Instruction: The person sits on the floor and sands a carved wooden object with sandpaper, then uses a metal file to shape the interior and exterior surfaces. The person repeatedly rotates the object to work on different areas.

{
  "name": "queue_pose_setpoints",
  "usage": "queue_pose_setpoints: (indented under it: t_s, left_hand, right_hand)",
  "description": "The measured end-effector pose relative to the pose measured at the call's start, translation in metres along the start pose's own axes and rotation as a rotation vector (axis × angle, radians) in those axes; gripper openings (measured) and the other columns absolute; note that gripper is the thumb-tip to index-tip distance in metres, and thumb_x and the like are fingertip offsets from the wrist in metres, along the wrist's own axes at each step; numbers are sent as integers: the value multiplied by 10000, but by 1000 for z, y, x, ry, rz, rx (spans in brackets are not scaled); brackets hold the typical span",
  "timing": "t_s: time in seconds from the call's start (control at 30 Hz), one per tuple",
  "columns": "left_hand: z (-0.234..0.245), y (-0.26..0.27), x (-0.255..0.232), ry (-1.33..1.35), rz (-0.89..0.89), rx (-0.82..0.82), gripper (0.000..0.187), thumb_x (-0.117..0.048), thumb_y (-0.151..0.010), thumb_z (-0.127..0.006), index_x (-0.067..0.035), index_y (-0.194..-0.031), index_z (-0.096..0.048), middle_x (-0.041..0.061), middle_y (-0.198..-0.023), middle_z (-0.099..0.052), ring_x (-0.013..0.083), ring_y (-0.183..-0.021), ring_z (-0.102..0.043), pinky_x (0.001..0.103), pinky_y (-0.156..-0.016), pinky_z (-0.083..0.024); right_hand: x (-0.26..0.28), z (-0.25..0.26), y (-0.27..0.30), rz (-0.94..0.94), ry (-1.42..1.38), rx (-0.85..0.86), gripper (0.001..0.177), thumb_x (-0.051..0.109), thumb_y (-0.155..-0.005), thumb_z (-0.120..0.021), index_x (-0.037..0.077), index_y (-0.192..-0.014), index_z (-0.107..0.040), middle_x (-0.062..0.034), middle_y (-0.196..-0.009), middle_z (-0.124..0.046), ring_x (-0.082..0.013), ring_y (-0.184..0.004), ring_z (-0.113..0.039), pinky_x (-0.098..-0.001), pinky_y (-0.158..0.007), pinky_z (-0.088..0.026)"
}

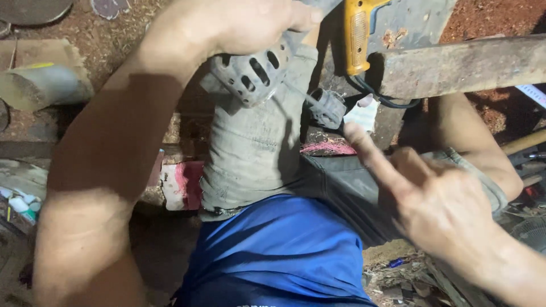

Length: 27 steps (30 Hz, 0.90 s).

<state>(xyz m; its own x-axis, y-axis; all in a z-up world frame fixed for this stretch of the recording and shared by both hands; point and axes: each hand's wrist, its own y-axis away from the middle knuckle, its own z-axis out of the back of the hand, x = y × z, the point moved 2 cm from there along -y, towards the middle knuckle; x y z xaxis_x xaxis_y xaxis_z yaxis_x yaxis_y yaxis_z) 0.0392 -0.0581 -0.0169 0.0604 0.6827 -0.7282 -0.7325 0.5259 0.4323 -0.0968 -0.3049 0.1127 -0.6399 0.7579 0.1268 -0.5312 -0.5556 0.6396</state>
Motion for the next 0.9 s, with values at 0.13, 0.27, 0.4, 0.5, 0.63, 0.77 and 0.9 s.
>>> queue_pose_setpoints:
  t_s: [0.13, 0.27, 0.4, 0.5, 0.63, 0.77, 0.9]
  left_hand:
    - [-13, -12, 16, -224, -299, -24, 310, -250, -977, -612, -209, -1249, -755, 126, -968, -756, 307, -760, -708, 450, -626, -530]
    - [-13, -3, 11, -74, -234, -72, 280, -318, -1011, -607, -185, -1213, -748, 121, -970, -760, 278, -764, -727, 428, -634, -539]
    - [-11, -4, 7, 23, -200, -122, 300, -391, -1030, -619, -162, -1148, -772, 129, -957, -756, 280, -774, -727, 433, -660, -539]
    - [-9, 4, 1, 5, -285, -203, 319, -380, -1037, -624, -124, -1167, -763, 158, -947, -744, 301, -777, -717, 440, -658, -538]
    - [-5, 11, -7, 117, -232, -224, 336, -379, -1037, -594, -91, -1134, -738, 144, -894, -735, 273, -745, -714, 419, -640, -541]
    - [-8, 11, -12, 149, -245, -215, 326, -364, -1048, -579, -85, -1084, -745, 128, -855, -734, 255, -721, -711, 412, -630, -539]
    - [-14, 17, -5, 85, -240, -315, 344, -370, -1042, -660, -32, -1041, -727, 154, -811, -714, 262, -698, -698, 420, -603, -532]
  right_hand:
    - [-3, -20, -8, -4, 11, -79, 1002, 96, -767, -606, 162, -1691, -225, -300, -951, -662, -264, -457, -580, -398, -371, -491]
    - [-4, -26, 5, 13, -86, 106, 1014, 116, -755, -610, 171, -1683, -207, -254, -815, -668, -244, -425, -601, -411, -453, -527]
    - [2, -7, -11, -42, -291, 2, 910, 84, -790, -634, 177, -1627, -287, -171, -607, -653, -297, -391, -604, -464, -406, -507]
    - [14, -12, -5, -36, -475, -49, 857, 59, -807, -637, 151, -1602, -330, -185, -576, -630, -317, -395, -611, -477, -417, -508]
    - [10, 5, -6, -257, -618, 178, 775, 121, -909, -643, 316, -1613, -384, -181, -526, -622, -308, -435, -657, -482, -481, -524]
    - [26, -17, 1, -303, -647, 86, 779, 97, -895, -625, 253, -1619, -385, -200, -526, -617, -335, -437, -644, -485, -459, -506]
    - [21, -17, 6, -152, -918, -38, 735, 51, -881, -625, 202, -1577, -442, -169, -570, -640, -295, -441, -645, -437, -467, -523]
